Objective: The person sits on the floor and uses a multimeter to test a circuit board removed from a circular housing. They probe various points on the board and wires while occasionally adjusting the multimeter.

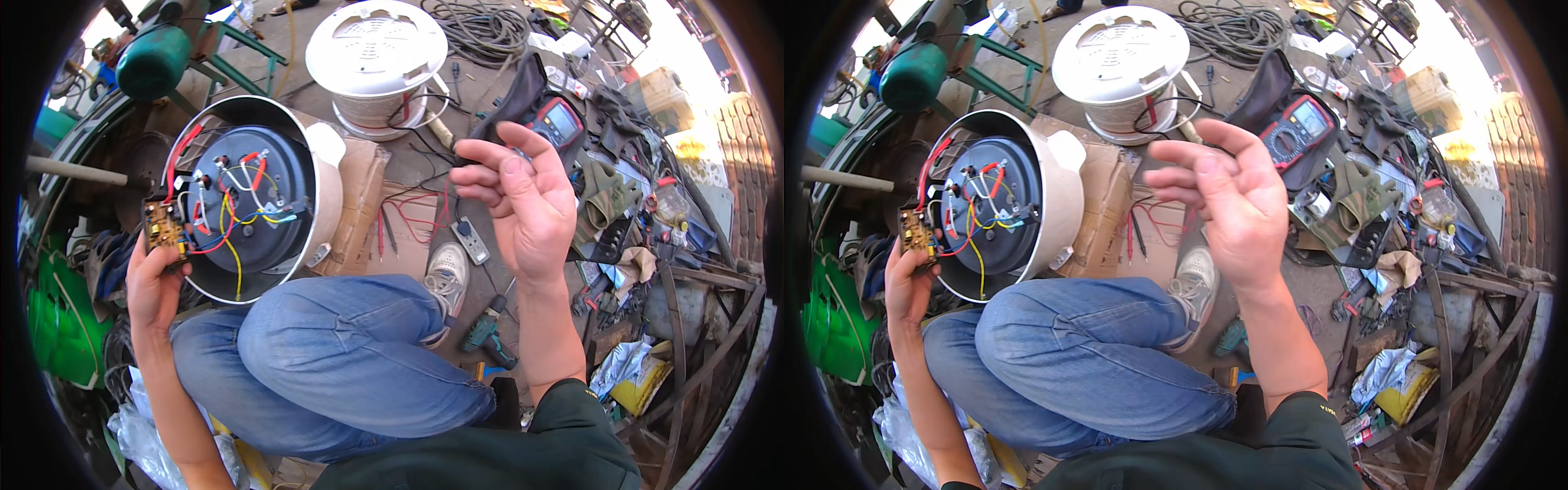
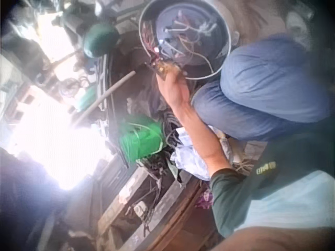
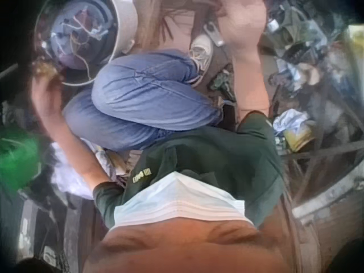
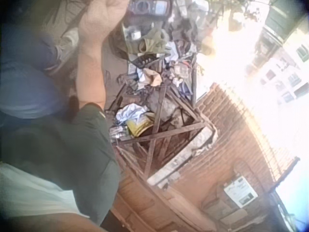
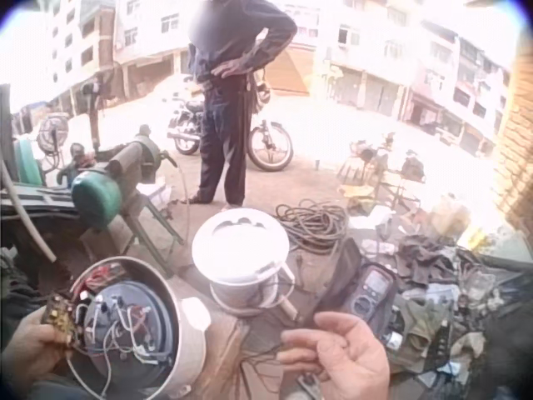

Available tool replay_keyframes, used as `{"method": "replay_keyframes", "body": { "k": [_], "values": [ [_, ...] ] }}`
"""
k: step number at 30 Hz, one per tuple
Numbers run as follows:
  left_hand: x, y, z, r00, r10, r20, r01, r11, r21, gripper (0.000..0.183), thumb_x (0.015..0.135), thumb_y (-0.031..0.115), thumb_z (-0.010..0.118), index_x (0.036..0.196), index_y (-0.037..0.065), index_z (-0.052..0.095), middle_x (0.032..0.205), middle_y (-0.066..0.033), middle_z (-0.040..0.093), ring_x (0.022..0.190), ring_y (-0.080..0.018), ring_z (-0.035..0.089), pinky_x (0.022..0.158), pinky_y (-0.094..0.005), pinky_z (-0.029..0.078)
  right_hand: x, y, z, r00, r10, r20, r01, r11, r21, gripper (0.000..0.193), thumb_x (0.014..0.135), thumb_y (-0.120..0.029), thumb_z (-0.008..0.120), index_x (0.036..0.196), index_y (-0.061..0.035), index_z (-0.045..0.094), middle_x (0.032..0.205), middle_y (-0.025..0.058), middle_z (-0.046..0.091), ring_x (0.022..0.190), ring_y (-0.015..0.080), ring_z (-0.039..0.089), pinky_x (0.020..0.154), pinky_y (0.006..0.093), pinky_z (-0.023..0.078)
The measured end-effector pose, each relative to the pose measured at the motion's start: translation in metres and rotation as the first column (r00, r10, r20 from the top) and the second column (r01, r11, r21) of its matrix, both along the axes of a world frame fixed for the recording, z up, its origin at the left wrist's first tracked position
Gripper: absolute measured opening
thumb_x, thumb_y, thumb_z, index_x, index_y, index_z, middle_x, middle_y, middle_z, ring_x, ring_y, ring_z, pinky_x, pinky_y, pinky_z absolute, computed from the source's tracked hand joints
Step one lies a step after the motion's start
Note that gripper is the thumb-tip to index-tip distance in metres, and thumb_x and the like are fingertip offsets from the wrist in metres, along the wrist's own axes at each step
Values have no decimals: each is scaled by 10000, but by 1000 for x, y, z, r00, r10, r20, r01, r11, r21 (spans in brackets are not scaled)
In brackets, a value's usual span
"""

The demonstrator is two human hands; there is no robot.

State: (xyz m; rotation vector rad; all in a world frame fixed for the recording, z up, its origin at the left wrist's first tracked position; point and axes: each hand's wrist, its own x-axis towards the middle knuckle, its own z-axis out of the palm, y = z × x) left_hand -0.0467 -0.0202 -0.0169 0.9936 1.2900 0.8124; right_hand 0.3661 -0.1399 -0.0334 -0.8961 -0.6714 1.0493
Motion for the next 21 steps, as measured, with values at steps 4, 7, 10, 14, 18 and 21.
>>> {"method": "replay_keyframes", "body": {
  "k": [4,7,10,14,18,21],
  "values": [
    [-18,12,-11,999,-40,13,40,999,-35,495,912,48,526,1404,85,488,1272,-109,644,942,-116,607,729,-276,480,96,-109,-122,966,-245,84,255,837,-485,190,1015,-145,587,1092,23,544,983,200,710,798,225,723,699,311,603],
    [-22,10,-4,998,23,-52,-23,1000,-14,495,920,58,530,1412,54,477,1262,-119,644,1015,-140,628,730,-261,496,115,-176,-220,914,-303,270,403,589,-700,197,957,-177,685,953,7,615,788,127,701,659,163,686,589,272,566],
    [-20,17,-11,998,-7,-69,7,1000,-5,496,934,66,520,1426,47,463,1265,-114,644,1014,-143,631,740,-255,501,126,-219,-297,880,-148,451,470,398,-788,180,903,-165,744,818,-28,664,682,48,672,578,90,601,509,241,492],
    [-25,22,-11,994,-20,-109,18,1000,-18,491,940,75,532,1426,55,466,1265,-108,648,1021,-140,631,755,-254,503,121,-221,-332,711,285,642,576,288,-765,254,807,-167,749,1016,-22,743,868,176,738,796,285,719,759,400,553],
    [-25,16,-6,993,-22,-118,20,1000,-13,486,937,81,536,1419,57,472,1259,-103,655,1020,-139,635,752,-254,497,123,-218,-344,561,450,695,610,343,-714,256,820,-197,727,1035,-60,749,978,201,729,921,372,704,840,443,549],
    [-26,14,-4,991,-19,-132,17,1000,-16,478,935,74,528,1410,58,478,1259,-104,653,1006,-143,637,746,-259,493,122,-210,-344,559,488,670,607,310,-732,246,836,-240,716,1038,-104,752,996,210,717,954,388,690,863,460,544]
  ]
}}
